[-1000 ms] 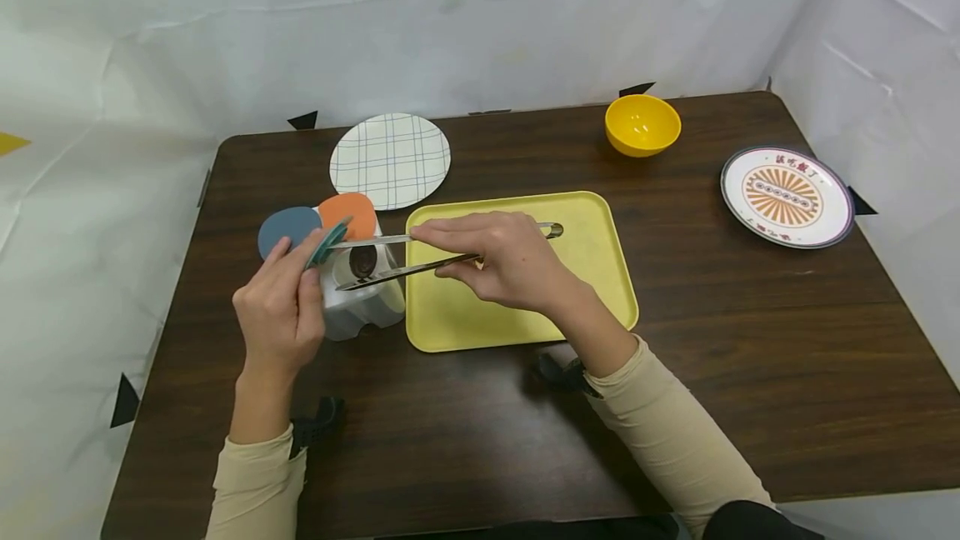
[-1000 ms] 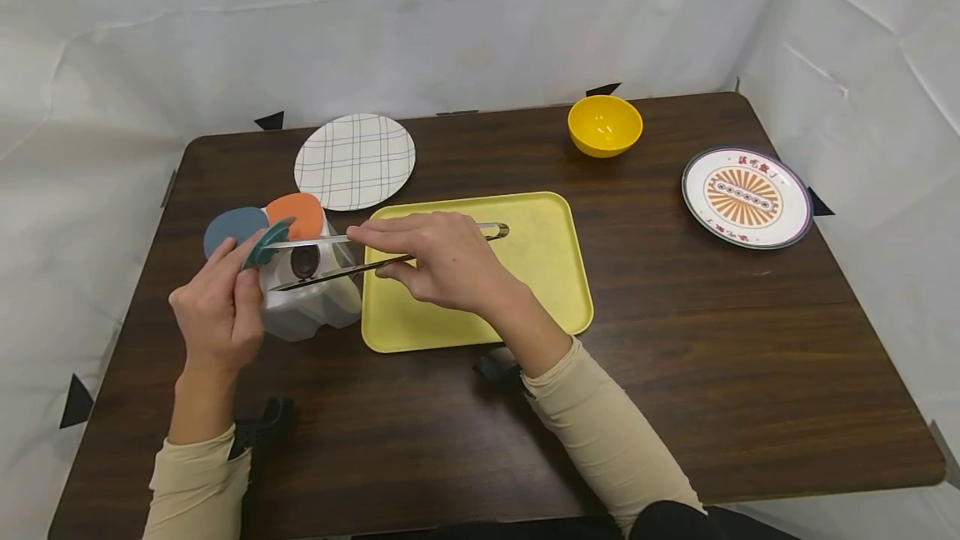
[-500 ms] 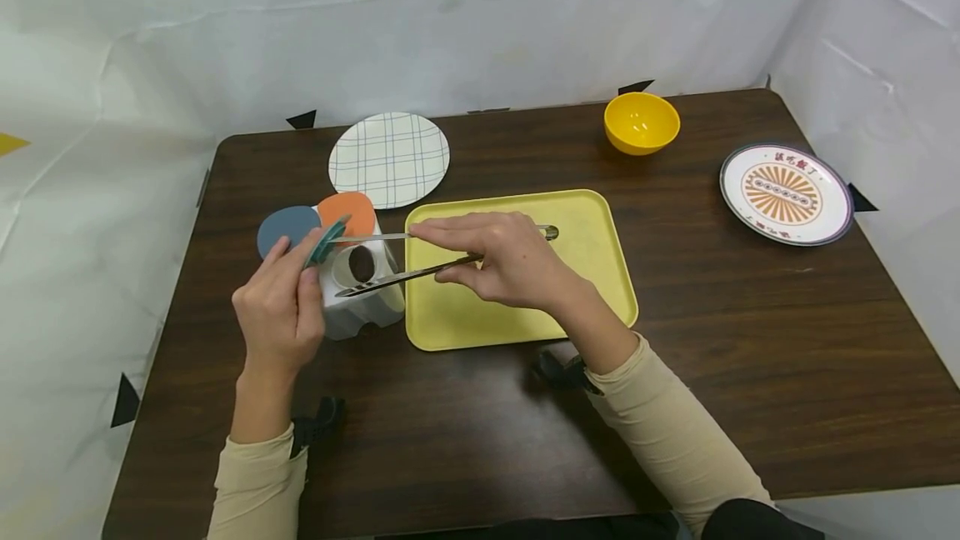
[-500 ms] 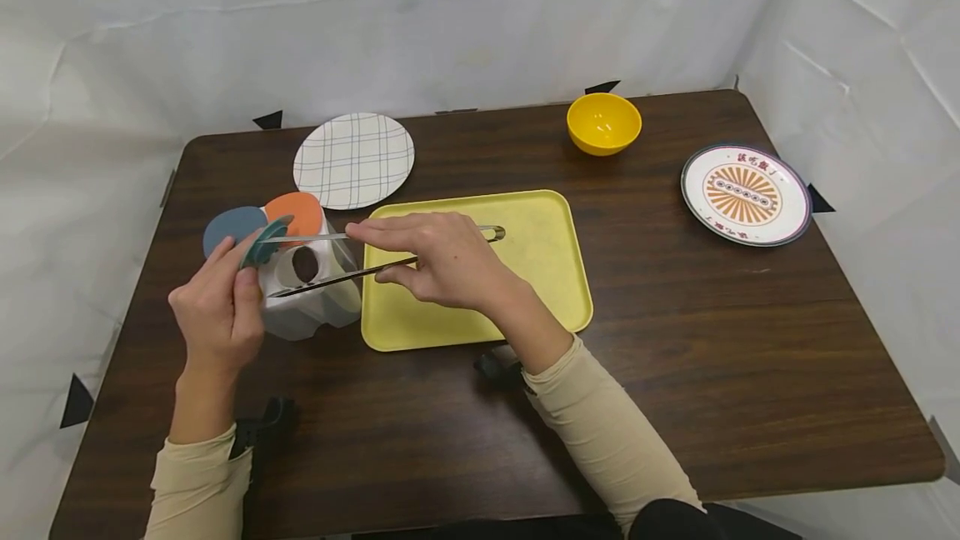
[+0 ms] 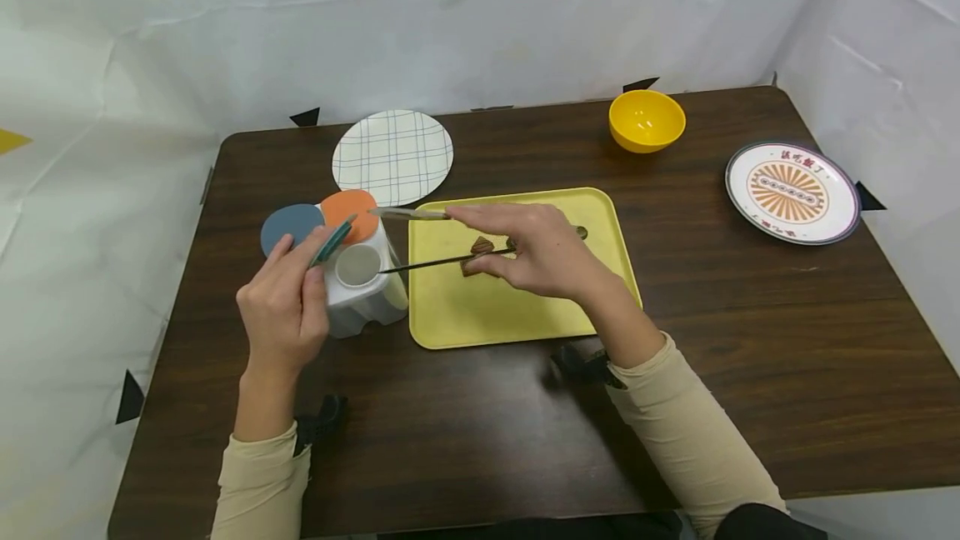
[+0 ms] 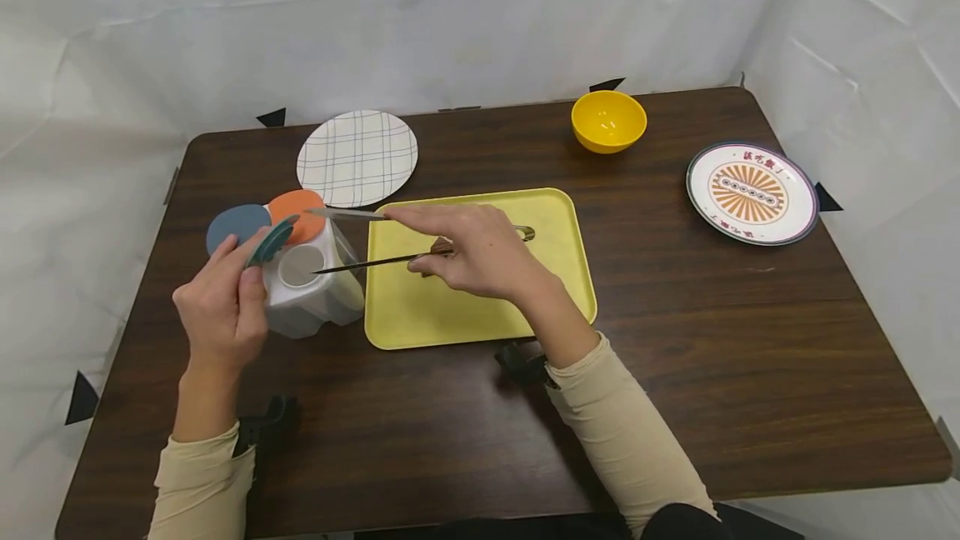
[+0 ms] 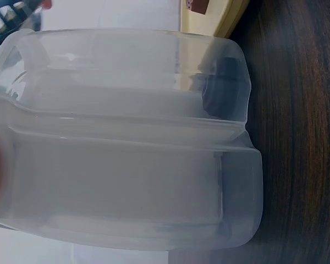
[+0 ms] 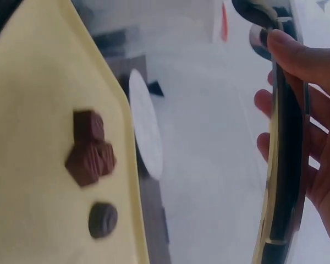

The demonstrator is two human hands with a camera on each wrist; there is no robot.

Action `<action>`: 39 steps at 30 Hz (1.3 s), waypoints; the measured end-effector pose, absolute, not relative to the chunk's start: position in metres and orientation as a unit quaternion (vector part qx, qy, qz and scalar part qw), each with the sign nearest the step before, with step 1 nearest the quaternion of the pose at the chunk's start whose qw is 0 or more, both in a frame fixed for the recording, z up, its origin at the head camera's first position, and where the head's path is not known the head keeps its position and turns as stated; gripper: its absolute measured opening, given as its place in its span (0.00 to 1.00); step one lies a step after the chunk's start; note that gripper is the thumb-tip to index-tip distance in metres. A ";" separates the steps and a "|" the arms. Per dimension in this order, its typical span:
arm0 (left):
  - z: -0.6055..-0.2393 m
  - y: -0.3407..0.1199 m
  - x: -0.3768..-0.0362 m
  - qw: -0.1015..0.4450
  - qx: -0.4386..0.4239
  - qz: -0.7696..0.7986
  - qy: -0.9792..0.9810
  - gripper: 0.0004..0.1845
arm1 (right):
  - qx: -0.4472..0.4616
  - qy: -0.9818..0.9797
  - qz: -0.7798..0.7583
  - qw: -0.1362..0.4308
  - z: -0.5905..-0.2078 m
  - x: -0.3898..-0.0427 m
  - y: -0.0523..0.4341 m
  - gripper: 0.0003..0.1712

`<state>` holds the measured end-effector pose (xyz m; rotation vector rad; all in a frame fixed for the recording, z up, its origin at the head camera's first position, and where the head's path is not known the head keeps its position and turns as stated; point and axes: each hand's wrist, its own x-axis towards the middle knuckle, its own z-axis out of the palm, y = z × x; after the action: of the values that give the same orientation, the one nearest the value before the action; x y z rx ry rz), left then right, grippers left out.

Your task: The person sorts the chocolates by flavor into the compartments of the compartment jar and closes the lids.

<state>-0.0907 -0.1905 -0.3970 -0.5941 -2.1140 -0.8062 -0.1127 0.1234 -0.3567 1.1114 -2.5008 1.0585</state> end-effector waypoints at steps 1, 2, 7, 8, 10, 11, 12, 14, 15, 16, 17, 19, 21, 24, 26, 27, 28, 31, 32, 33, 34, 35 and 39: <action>-0.397 -0.190 -0.091 0.389 -0.234 -0.317 -0.833 0.26 | 0.367 -0.852 0.359 0.104 -0.358 -0.114 0.130 0.37; -0.397 -0.190 -0.091 0.387 -0.235 -0.316 -0.834 0.26 | 0.356 -0.858 0.356 0.104 -0.359 -0.116 0.137 0.37; -0.397 -0.189 -0.091 0.382 -0.233 -0.318 -0.836 0.25 | 0.279 -0.895 0.344 0.061 -0.371 -0.119 0.170 0.38; -0.397 -0.189 -0.091 0.383 -0.233 -0.317 -0.836 0.25 | 0.259 -0.904 0.336 0.046 -0.374 -0.119 0.176 0.38; -0.397 -0.189 -0.091 0.383 -0.232 -0.317 -0.836 0.25 | 0.220 -0.923 0.316 0.017 -0.380 -0.119 0.187 0.38; -0.397 -0.189 -0.091 0.384 -0.233 -0.317 -0.836 0.25 | 0.203 -0.931 0.304 0.006 -0.383 -0.118 0.193 0.37; -0.397 -0.189 -0.091 0.384 -0.233 -0.317 -0.835 0.25 | 0.189 -0.937 0.292 -0.003 -0.385 -0.117 0.198 0.37; -0.397 -0.188 -0.091 0.386 -0.234 -0.317 -0.834 0.25 | 0.168 -0.947 0.274 -0.018 -0.390 -0.115 0.207 0.35; -0.397 -0.188 -0.091 0.387 -0.233 -0.318 -0.834 0.25 | 0.161 -0.950 0.266 -0.022 -0.393 -0.114 0.211 0.35; -0.396 -0.188 -0.091 0.387 -0.233 -0.318 -0.834 0.25 | 0.155 -0.953 0.259 -0.024 -0.395 -0.113 0.214 0.34; -0.396 -0.188 -0.091 0.386 -0.233 -0.317 -0.834 0.25 | 0.150 -0.955 0.256 -0.027 -0.397 -0.112 0.217 0.34; -0.396 -0.188 -0.091 0.387 -0.231 -0.317 -0.834 0.25 | 0.142 -0.957 0.251 -0.032 -0.401 -0.110 0.221 0.34; -0.395 -0.188 -0.091 0.387 -0.231 -0.317 -0.835 0.25 | 0.134 -0.959 0.248 -0.036 -0.405 -0.110 0.223 0.34; -0.395 -0.188 -0.092 0.388 -0.231 -0.318 -0.834 0.25 | 0.126 -0.959 0.249 -0.042 -0.409 -0.109 0.224 0.34; -0.395 -0.188 -0.092 0.389 -0.233 -0.319 -0.832 0.25 | 0.124 -0.959 0.250 -0.043 -0.411 -0.109 0.224 0.34; -0.396 -0.188 -0.092 0.390 -0.233 -0.319 -0.832 0.25 | 0.123 -0.959 0.250 -0.044 -0.412 -0.109 0.224 0.33; -0.396 -0.187 -0.092 0.391 -0.234 -0.319 -0.831 0.25 | 0.123 -0.959 0.252 -0.044 -0.413 -0.109 0.224 0.33; -0.397 -0.187 -0.092 0.395 -0.235 -0.320 -0.829 0.26 | 0.123 -0.959 0.252 -0.046 -0.415 -0.109 0.225 0.33; -0.397 -0.187 -0.092 0.395 -0.235 -0.320 -0.828 0.26 | 0.121 -0.959 0.253 -0.046 -0.416 -0.108 0.225 0.33; -0.397 -0.187 -0.092 0.395 -0.236 -0.321 -0.828 0.26 | 0.122 -0.958 0.254 -0.046 -0.416 -0.108 0.225 0.32; -0.397 -0.187 -0.092 0.395 -0.235 -0.321 -0.828 0.26 | 0.123 -0.958 0.255 -0.044 -0.416 -0.108 0.225 0.32; -0.397 -0.187 -0.092 0.395 -0.235 -0.321 -0.828 0.25 | 0.124 -0.958 0.257 -0.043 -0.417 -0.108 0.225 0.32; -0.397 -0.188 -0.091 0.395 -0.235 -0.320 -0.828 0.25 | 0.131 -0.956 0.259 -0.038 -0.417 -0.108 0.224 0.30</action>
<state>-0.0915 -0.1875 -0.3966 -0.5947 -2.0999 -0.8120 -0.1082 0.2242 -0.4175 0.4223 -3.0786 0.8345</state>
